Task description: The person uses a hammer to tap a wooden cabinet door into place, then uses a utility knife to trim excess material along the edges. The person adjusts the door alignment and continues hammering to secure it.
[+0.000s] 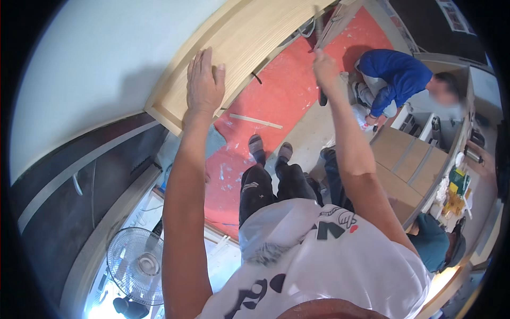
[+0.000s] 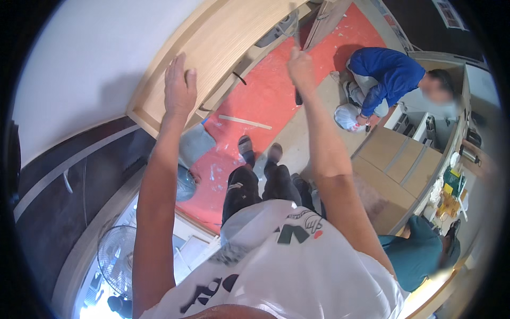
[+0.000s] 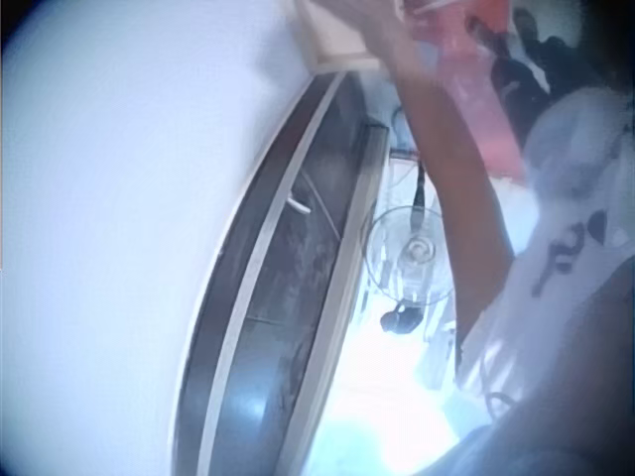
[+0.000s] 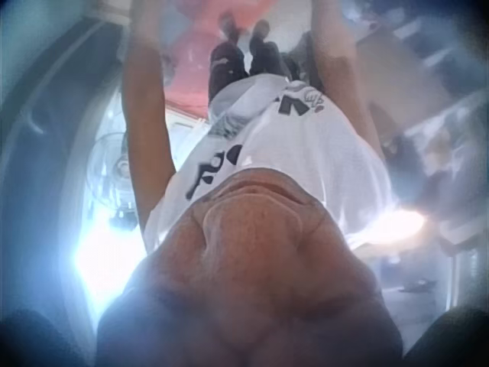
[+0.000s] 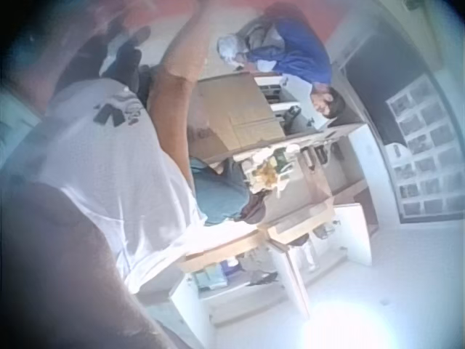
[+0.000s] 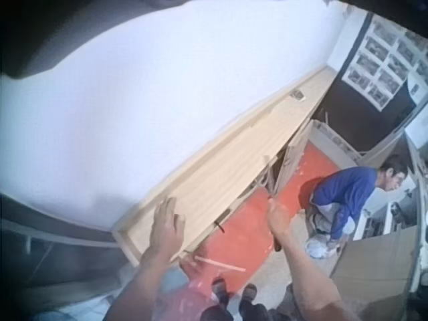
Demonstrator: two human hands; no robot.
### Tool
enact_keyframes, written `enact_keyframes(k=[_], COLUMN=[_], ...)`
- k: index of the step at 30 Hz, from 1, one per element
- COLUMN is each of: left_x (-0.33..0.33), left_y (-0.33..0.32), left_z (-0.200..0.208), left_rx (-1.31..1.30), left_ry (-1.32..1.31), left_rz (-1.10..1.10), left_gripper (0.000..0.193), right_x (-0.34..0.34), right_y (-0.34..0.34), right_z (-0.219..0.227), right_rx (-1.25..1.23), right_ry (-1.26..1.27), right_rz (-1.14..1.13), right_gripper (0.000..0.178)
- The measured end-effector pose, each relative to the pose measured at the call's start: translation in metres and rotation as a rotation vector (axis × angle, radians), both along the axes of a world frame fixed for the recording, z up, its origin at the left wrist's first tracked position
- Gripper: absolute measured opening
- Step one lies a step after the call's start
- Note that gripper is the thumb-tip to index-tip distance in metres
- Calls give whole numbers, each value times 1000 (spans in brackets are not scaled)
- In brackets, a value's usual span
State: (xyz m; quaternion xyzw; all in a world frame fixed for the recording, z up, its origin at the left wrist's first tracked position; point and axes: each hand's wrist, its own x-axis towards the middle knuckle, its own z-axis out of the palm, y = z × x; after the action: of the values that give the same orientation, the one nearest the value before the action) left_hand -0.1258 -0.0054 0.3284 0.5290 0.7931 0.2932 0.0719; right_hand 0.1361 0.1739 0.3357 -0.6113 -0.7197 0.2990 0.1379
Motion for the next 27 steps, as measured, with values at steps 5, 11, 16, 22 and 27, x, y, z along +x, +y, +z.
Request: enact_keyframes(k=[5, 11, 16, 22, 27], left_x=[13, 55, 94, 147, 176], left_y=[0, -5, 106, 217, 233], left_z=[15, 15, -3, -15, 35], left_rx=[-235, -437, -320, -57, -45], left_ry=[320, 327, 452, 444, -204], left_rz=[-146, -27, 56, 9, -407], left_gripper=[73, 78, 76, 64, 42], right_x=[86, 205, 227, 221, 182], right_y=[-67, -222, -251, -171, -75], right_z=[-12, -70, -71, -80, -79], right_rx=[-210, -575, -845, -429, -91], right_ry=[339, 257, 297, 275, 302], right_rz=[-245, -485, -559, -209, -74], right_gripper=[53, 47, 46, 51, 46])
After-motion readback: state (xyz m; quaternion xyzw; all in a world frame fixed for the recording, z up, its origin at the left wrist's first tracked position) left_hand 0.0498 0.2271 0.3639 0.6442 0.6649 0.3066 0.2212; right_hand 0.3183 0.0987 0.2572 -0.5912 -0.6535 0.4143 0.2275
